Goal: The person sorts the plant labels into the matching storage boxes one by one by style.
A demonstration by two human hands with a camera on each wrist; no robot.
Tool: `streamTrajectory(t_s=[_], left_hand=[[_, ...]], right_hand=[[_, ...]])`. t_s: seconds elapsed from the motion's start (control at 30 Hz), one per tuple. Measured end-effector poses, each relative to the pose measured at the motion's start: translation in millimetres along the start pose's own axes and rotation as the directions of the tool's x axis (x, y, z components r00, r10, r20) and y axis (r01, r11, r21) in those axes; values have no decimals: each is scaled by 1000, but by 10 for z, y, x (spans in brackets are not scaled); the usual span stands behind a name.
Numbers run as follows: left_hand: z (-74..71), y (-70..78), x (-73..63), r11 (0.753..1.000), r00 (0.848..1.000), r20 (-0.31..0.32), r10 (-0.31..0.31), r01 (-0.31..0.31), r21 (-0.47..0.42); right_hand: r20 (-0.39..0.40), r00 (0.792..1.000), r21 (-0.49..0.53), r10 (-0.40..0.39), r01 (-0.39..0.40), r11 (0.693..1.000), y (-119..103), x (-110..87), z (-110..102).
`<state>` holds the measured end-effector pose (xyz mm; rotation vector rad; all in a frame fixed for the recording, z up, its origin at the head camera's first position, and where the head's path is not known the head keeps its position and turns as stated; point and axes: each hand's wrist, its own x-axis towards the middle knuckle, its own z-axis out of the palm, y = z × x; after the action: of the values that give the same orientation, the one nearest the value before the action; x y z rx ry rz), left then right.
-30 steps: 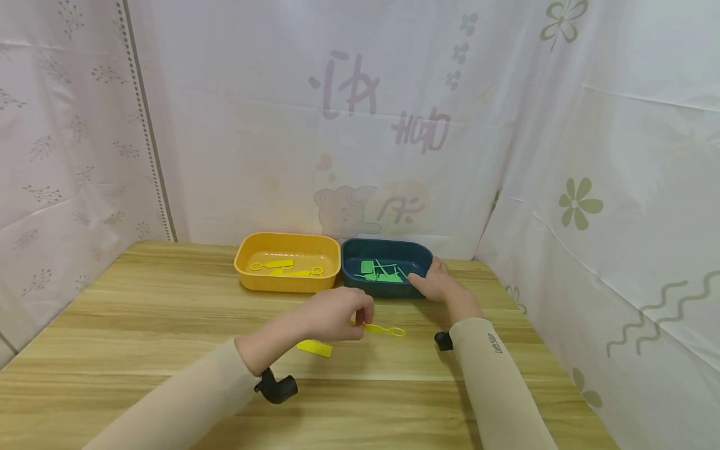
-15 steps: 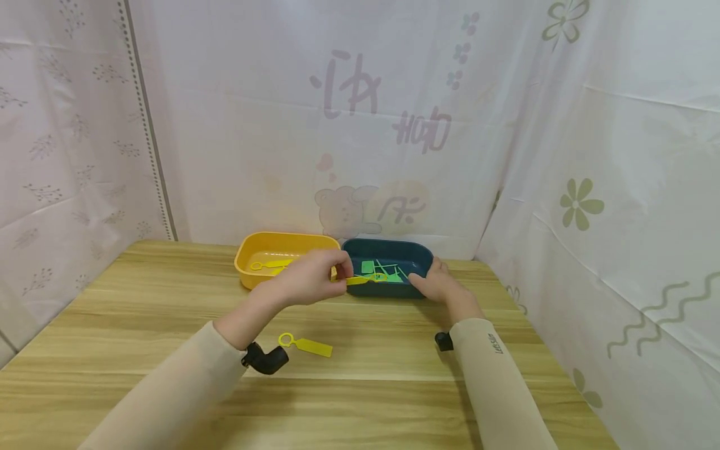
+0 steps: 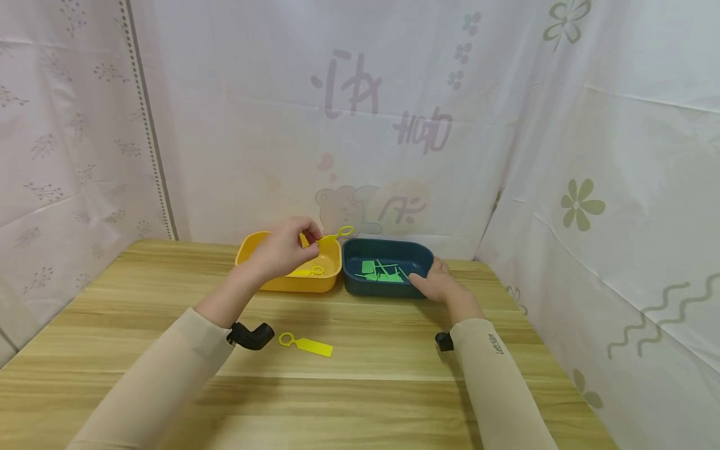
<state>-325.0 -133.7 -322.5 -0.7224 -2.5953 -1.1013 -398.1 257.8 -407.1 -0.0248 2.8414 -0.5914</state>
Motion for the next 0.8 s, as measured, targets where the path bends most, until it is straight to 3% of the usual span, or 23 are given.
streamTrajectory(t_s=[0.37,0.63,0.8], left_hand=[[-153,-350,34,986,990,-92,-111,121,111],[-212,-584,15,959,978,-93,-184,200,200],[-236,-668,-8,950,973,-77,-216,228,212]], right_hand=[[-6,1000,-1,-4,4,1000,18,24,7],[-9,1000,5,-8,8,1000,24,32,14],[-12,1000,-3,-9,9,1000,29,25,13]])
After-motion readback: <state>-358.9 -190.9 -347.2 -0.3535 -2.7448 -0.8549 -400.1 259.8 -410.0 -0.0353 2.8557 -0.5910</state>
